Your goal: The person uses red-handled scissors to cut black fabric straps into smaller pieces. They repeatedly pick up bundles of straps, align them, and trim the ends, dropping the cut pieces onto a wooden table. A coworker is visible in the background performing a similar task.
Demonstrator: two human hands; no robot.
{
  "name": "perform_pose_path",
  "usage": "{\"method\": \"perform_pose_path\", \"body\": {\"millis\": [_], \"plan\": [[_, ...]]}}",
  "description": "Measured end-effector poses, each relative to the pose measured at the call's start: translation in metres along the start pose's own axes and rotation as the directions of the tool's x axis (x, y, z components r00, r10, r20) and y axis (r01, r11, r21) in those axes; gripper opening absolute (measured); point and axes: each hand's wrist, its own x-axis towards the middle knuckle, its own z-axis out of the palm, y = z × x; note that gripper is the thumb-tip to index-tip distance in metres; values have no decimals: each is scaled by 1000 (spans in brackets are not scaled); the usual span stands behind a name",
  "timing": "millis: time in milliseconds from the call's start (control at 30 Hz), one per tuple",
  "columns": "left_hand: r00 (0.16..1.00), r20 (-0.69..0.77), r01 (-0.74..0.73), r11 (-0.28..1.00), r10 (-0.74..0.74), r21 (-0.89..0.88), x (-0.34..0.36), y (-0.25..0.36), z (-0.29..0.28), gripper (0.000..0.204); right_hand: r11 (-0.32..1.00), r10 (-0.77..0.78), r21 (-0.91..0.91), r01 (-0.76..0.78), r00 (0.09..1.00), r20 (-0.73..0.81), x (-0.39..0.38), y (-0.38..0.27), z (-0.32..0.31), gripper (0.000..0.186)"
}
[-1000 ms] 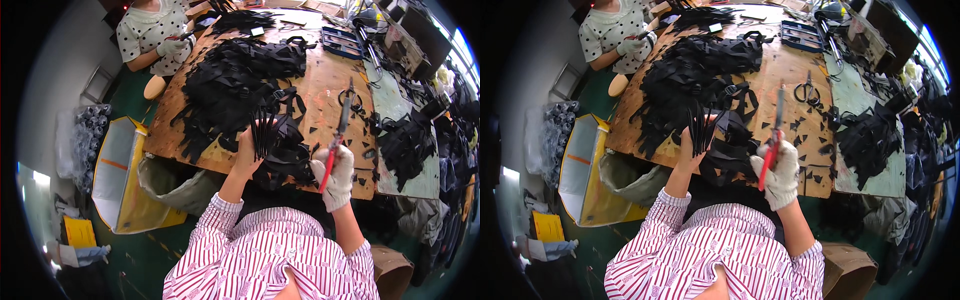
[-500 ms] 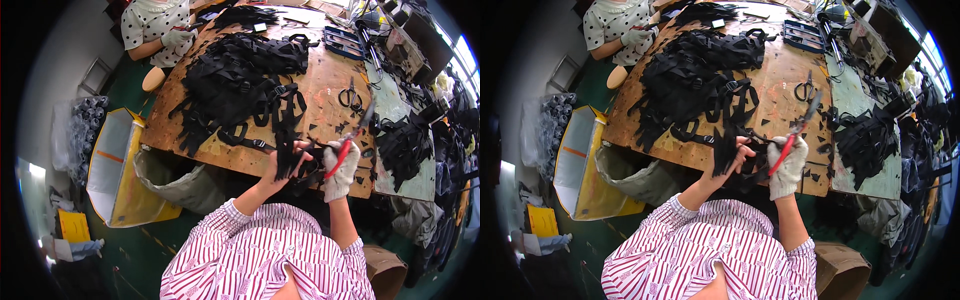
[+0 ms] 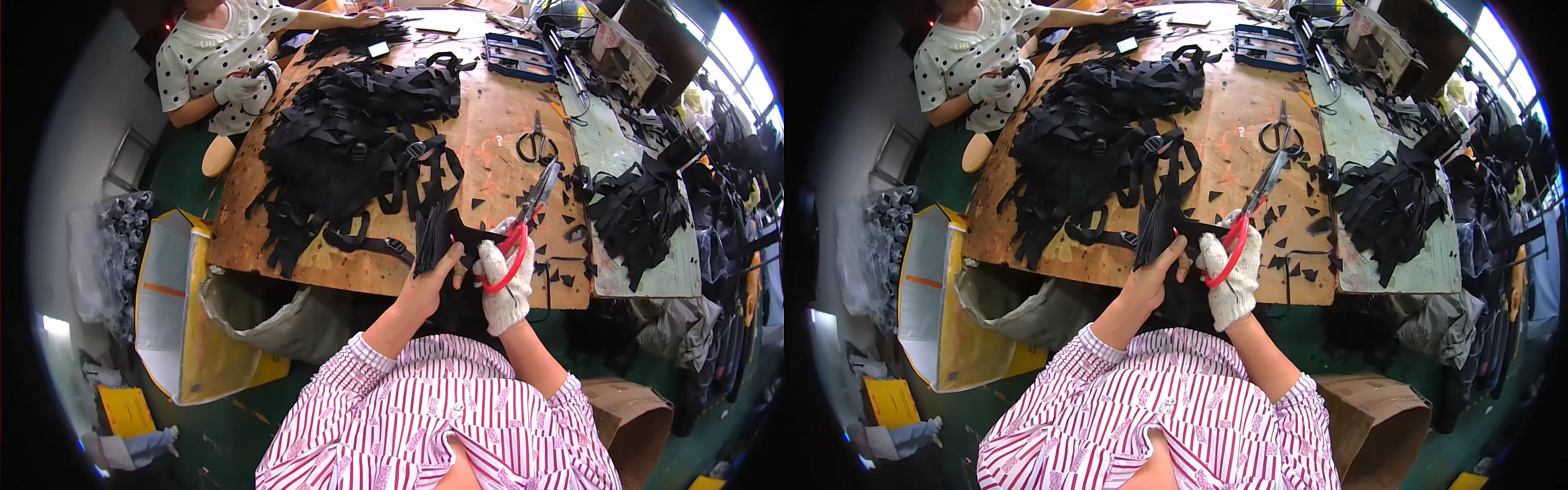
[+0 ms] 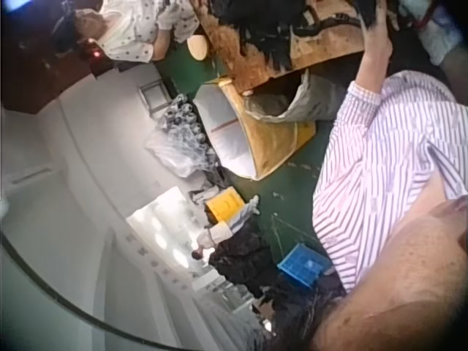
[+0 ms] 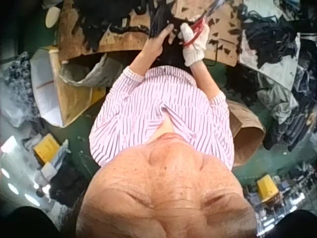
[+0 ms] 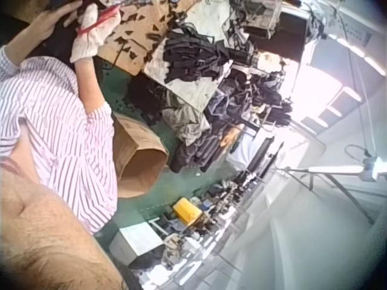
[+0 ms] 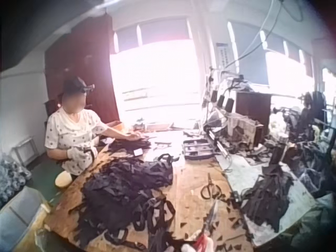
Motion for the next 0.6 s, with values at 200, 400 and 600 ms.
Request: {"method": "perform_pose_path", "body": {"millis": [200, 400, 600], "plan": [[999, -37, -7, 992, 11, 127, -1, 10, -2, 16, 992, -125, -1, 125, 992, -18, 4, 10, -6, 41], [999, -11, -48, 993, 49, 109, -5, 17, -2, 21, 930, -335, -141, 338, 941, 49, 6, 20, -17, 46], [999, 34, -15, 1000, 15, -4, -2, 35, 1, 33, 914, -374, -165, 370, 927, 7, 11, 11, -17, 50]]}}
